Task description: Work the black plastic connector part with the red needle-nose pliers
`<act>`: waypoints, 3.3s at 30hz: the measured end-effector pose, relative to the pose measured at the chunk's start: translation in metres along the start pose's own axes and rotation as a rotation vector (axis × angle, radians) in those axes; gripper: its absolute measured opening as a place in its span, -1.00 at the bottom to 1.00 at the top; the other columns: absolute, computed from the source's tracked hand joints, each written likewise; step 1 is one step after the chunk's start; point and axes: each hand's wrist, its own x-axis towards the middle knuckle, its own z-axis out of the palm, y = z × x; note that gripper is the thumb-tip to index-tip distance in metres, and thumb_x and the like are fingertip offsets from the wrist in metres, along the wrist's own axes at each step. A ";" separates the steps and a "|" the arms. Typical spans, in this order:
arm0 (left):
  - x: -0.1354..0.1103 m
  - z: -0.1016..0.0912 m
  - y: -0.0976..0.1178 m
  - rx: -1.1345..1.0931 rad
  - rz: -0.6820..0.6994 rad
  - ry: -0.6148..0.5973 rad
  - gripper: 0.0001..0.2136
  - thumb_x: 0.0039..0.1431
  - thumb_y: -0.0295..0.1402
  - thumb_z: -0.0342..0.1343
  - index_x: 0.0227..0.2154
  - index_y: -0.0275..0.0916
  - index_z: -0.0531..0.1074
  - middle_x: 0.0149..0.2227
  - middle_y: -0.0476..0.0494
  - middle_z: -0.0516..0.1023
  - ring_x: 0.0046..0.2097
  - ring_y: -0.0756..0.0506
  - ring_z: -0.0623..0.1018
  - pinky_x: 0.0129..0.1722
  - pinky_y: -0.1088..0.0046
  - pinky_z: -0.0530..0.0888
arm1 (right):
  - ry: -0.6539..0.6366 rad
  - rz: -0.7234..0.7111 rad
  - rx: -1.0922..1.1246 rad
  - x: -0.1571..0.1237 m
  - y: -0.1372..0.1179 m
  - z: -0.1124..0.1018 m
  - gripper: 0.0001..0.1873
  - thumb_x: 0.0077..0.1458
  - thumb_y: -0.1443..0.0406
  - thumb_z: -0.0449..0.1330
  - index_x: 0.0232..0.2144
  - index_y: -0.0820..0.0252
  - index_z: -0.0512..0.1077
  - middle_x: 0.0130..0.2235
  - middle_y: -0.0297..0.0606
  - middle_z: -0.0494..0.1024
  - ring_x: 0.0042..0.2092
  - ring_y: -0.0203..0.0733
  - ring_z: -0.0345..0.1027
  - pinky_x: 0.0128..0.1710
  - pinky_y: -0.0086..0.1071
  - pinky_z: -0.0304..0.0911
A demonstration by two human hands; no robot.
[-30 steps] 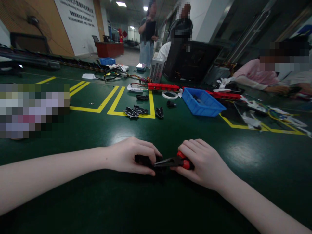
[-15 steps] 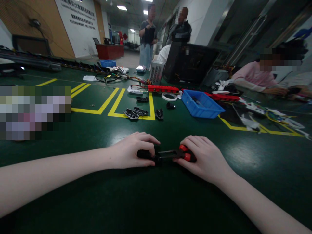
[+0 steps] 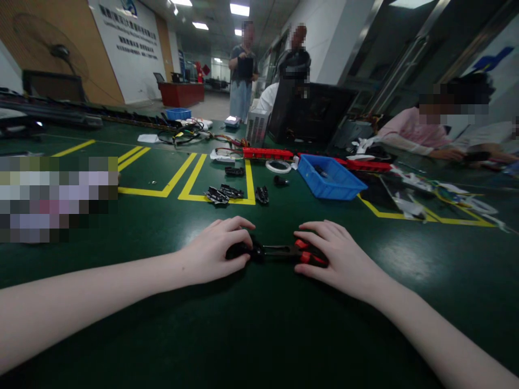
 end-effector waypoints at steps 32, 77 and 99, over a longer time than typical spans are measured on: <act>0.002 0.003 -0.009 -0.123 0.047 -0.022 -0.89 0.19 -0.46 0.16 -0.21 -0.24 0.45 -0.03 -0.17 0.43 0.00 -0.14 0.45 0.02 0.23 0.45 | 0.304 -0.156 -0.076 -0.006 0.003 0.002 -0.50 0.08 0.04 0.23 -0.06 0.22 0.27 -0.17 -0.07 0.48 -0.15 -0.01 0.42 -0.21 -0.20 0.38; 0.002 0.000 -0.008 -0.366 0.137 0.022 -0.90 0.24 -0.46 0.13 -0.19 -0.26 0.45 0.04 -0.23 0.46 0.01 -0.14 0.52 0.03 0.22 0.47 | 0.176 -0.082 -0.070 -0.006 -0.010 -0.004 -0.65 0.02 0.12 0.20 -0.16 0.14 0.40 -0.24 -0.17 0.56 -0.34 -0.14 0.43 -0.33 -0.28 0.27; 0.002 0.001 -0.010 -0.344 0.127 0.067 -0.90 0.22 -0.44 0.16 -0.20 -0.26 0.46 0.03 -0.20 0.46 0.01 -0.13 0.52 0.04 0.24 0.49 | 0.143 -0.037 -0.039 -0.004 -0.016 -0.007 -0.69 -0.01 0.14 0.21 -0.21 0.14 0.37 -0.25 -0.21 0.57 -0.38 -0.18 0.40 -0.36 -0.30 0.22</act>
